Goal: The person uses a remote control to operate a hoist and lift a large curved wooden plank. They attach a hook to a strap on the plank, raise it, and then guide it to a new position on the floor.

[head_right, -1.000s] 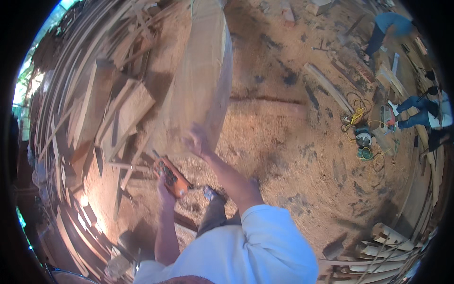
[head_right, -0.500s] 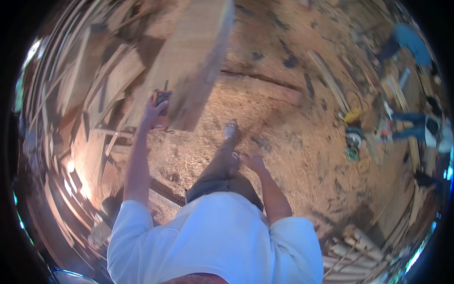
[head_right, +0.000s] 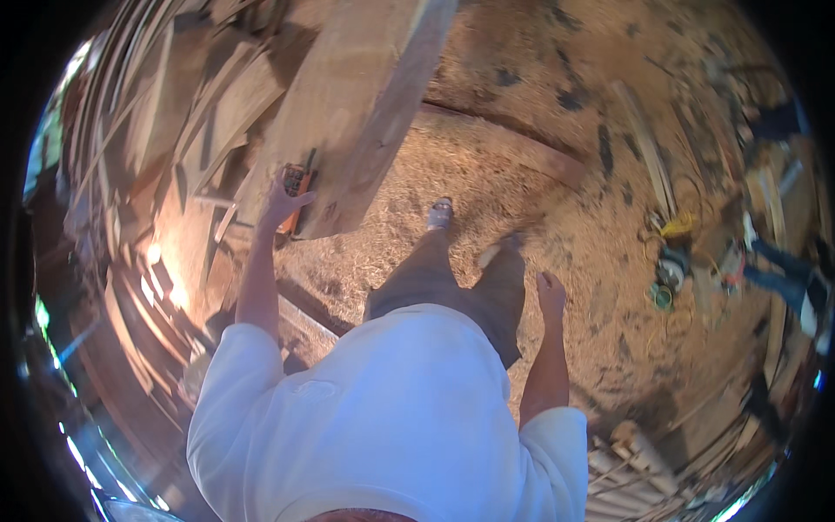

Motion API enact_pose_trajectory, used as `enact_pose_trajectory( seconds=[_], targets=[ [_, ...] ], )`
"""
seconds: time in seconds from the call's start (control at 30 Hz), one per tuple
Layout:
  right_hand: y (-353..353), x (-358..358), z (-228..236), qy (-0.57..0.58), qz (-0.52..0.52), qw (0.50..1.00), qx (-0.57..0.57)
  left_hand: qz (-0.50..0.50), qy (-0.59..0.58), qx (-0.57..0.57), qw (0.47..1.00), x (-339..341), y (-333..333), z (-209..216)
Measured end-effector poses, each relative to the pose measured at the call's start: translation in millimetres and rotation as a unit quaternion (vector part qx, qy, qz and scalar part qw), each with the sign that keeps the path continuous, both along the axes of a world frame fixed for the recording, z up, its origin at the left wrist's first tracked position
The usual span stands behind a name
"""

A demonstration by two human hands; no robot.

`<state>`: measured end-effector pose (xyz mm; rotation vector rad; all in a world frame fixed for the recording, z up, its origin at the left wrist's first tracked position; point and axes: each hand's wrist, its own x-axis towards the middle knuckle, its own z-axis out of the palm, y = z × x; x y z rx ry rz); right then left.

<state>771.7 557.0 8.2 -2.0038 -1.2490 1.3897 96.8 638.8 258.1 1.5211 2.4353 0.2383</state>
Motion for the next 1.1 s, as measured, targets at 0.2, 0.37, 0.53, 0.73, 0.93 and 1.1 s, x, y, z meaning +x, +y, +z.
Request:
enact_pose_trajectory(
  seconds=[0.2,0.37,0.53,0.73,0.93,1.1],
  targets=[
    [77,37,-3,0.005,0.130,0.991,-0.014,0.034,-0.050,-0.009,0.998,-39,2,-13],
    [166,116,25,-0.093,0.175,0.979,-0.046,0.108,0.059,-0.089,0.988,4,28,-6],
    [229,175,1,-0.092,0.161,0.981,-0.055,0.158,0.155,-0.112,0.969,26,42,-6],
    [305,170,-60,-0.058,0.177,0.970,-0.157,-0.089,0.352,0.157,0.918,152,74,-59],
    [382,133,-192,-0.061,0.284,0.944,-0.156,-0.150,-0.065,-0.138,0.977,395,133,-262],
    [423,146,-355,-0.096,0.056,0.980,-0.166,0.145,-0.288,-0.215,0.922,512,270,-444]
  ],
)
